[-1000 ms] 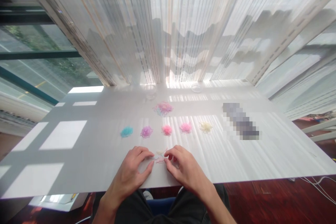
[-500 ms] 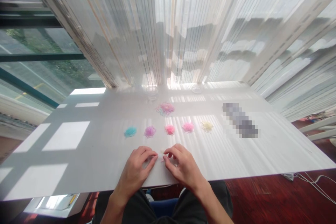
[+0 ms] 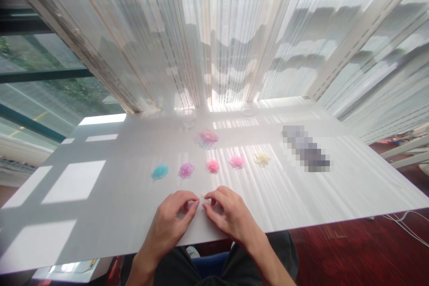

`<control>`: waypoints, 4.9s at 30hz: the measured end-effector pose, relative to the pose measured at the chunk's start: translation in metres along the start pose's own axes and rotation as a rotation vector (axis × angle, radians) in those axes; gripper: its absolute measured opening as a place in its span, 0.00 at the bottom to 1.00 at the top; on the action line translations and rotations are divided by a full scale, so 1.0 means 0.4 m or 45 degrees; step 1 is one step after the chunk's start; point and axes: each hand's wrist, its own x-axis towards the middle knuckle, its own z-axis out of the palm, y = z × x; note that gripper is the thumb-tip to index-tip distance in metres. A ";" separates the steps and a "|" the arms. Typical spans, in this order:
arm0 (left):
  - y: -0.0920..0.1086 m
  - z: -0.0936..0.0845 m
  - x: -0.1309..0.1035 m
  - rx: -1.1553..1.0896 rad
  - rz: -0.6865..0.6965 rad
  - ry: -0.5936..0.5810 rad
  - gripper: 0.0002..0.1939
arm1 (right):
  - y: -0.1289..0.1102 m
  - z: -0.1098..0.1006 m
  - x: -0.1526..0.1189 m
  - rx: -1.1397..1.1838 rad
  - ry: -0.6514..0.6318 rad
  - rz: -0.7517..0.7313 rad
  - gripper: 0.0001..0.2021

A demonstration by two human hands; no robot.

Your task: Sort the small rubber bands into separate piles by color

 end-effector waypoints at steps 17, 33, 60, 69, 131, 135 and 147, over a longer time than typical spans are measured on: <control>-0.009 0.015 -0.007 -0.050 0.017 -0.008 0.05 | -0.004 -0.001 0.001 -0.044 0.020 0.005 0.06; -0.008 0.014 -0.009 -0.047 -0.052 -0.013 0.05 | -0.003 -0.007 -0.001 0.028 -0.019 0.036 0.06; -0.008 0.005 -0.013 -0.132 -0.017 0.027 0.03 | -0.012 -0.009 0.003 -0.006 0.015 0.024 0.04; -0.002 0.002 -0.010 -0.105 -0.025 0.029 0.06 | -0.015 -0.011 0.005 0.005 0.016 0.045 0.03; -0.008 0.006 -0.012 -0.191 -0.034 0.052 0.04 | -0.006 -0.011 -0.001 0.104 -0.048 0.001 0.06; 0.000 0.006 -0.008 -0.124 -0.004 0.080 0.03 | -0.007 -0.011 -0.001 0.107 -0.044 0.001 0.07; 0.032 -0.035 -0.005 -0.115 -0.156 -0.070 0.05 | -0.006 -0.012 -0.003 0.113 -0.028 -0.008 0.06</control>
